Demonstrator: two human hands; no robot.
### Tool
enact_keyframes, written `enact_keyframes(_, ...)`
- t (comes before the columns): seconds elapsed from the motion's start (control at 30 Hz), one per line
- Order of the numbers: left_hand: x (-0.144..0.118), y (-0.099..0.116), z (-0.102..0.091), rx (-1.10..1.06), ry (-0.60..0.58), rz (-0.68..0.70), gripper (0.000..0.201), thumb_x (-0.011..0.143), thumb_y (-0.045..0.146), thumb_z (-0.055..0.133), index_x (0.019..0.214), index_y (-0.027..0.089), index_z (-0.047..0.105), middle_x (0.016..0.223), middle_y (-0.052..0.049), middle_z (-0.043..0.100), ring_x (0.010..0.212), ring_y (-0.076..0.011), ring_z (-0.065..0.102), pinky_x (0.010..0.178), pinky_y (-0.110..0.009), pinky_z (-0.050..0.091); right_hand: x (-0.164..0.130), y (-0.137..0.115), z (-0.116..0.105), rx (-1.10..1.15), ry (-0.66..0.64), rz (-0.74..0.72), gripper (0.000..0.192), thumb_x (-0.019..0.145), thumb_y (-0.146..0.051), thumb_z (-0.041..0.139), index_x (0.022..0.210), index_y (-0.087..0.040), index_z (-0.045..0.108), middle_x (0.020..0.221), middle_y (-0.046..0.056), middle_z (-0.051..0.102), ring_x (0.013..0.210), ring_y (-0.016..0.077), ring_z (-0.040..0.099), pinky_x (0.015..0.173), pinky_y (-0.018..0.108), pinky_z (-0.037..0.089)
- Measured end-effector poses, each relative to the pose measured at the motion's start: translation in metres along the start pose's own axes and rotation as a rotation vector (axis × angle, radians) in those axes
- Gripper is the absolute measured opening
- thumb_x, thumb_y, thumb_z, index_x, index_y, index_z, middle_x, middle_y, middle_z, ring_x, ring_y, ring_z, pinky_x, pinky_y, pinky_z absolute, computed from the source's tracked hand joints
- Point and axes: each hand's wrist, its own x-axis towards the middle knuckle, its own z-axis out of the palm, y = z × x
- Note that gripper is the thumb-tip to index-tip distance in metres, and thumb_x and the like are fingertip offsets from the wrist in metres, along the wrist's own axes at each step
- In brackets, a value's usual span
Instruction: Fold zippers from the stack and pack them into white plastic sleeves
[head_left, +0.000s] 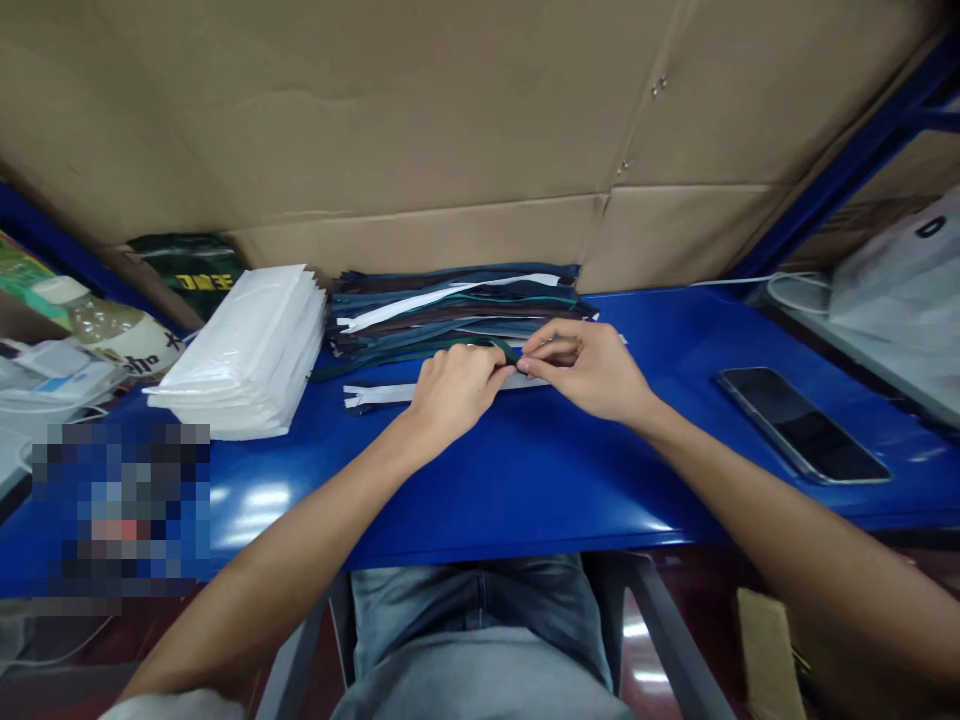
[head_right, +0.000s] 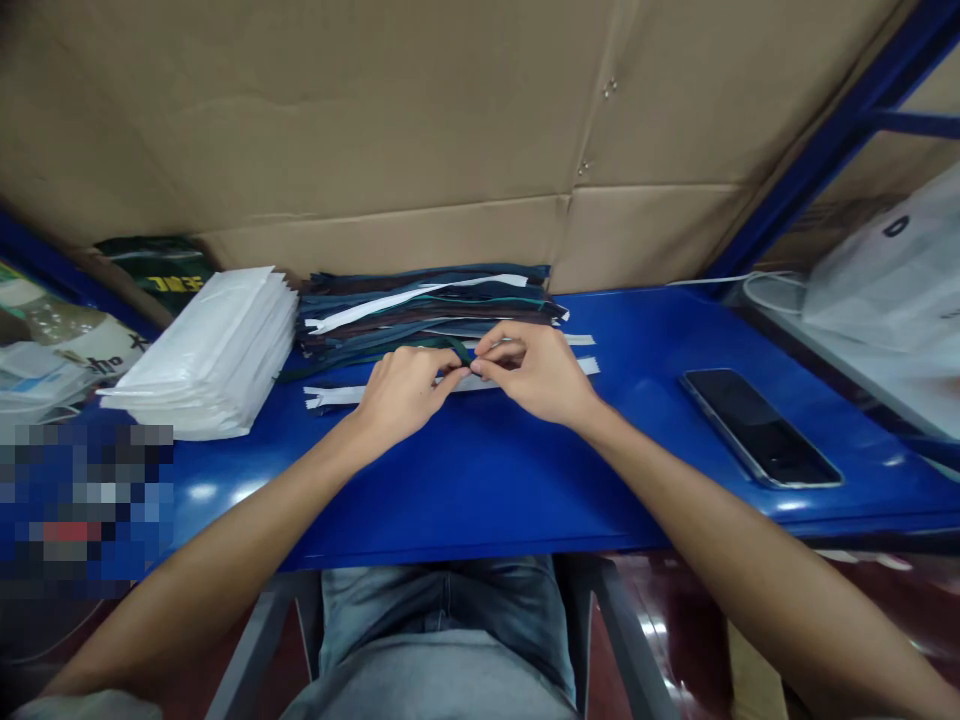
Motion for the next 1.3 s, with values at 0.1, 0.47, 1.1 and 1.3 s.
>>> enact_keyframes(0.1,0.002,0.003,0.002,0.02,0.037,0.019,0.025,0.112,0.033,0.06,0.112,0.024,0.083,0.101,-0.009,0.082,0.09,-0.0276,0.077,0.074,-0.036,0.053,0.0,-0.002,0.002,-0.007,0.005,-0.019,0.034,0.085,-0.051,0.094,0.098,-0.025,0.076,0.09,0.008,0.085,0.089,0.0328,0.084,0.077,0.043,0.067)
enact_keyframes(0.47,-0.018,-0.043,-0.049,-0.051,0.141,-0.132,0.02,0.098,0.035,0.071,0.089,0.023,0.084,0.081,-0.005,0.081,0.075,-0.0228,0.074,0.069,-0.035,0.049,0.007,-0.004,-0.058,-0.208,0.122,0.082,0.029,0.084,-0.046,0.093,0.097,-0.026,0.078,0.085,0.006,0.084,0.079,0.0296,0.082,0.062,0.038,0.059)
enact_keyframes(1.1,-0.009,-0.003,-0.021,0.027,0.114,-0.089,0.014,0.09,0.027,0.065,0.085,0.025,0.078,0.084,-0.003,0.079,0.071,-0.021,0.066,0.063,-0.035,0.038,0.001,-0.014,-0.022,-0.115,-0.023,0.024,0.031,0.086,-0.048,0.092,0.099,-0.024,0.076,0.087,0.007,0.084,0.08,0.0274,0.08,0.064,0.036,0.059)
enact_keyframes(1.3,-0.039,-0.065,-0.069,0.127,0.173,-0.239,0.015,0.087,0.034,0.066,0.08,0.024,0.075,0.074,-0.002,0.074,0.068,-0.0201,0.063,0.069,-0.035,0.041,0.005,0.0,-0.095,-0.448,0.049,0.173,0.019,0.088,-0.037,0.088,0.1,-0.026,0.079,0.087,0.005,0.083,0.074,0.0247,0.076,0.058,0.033,0.052)
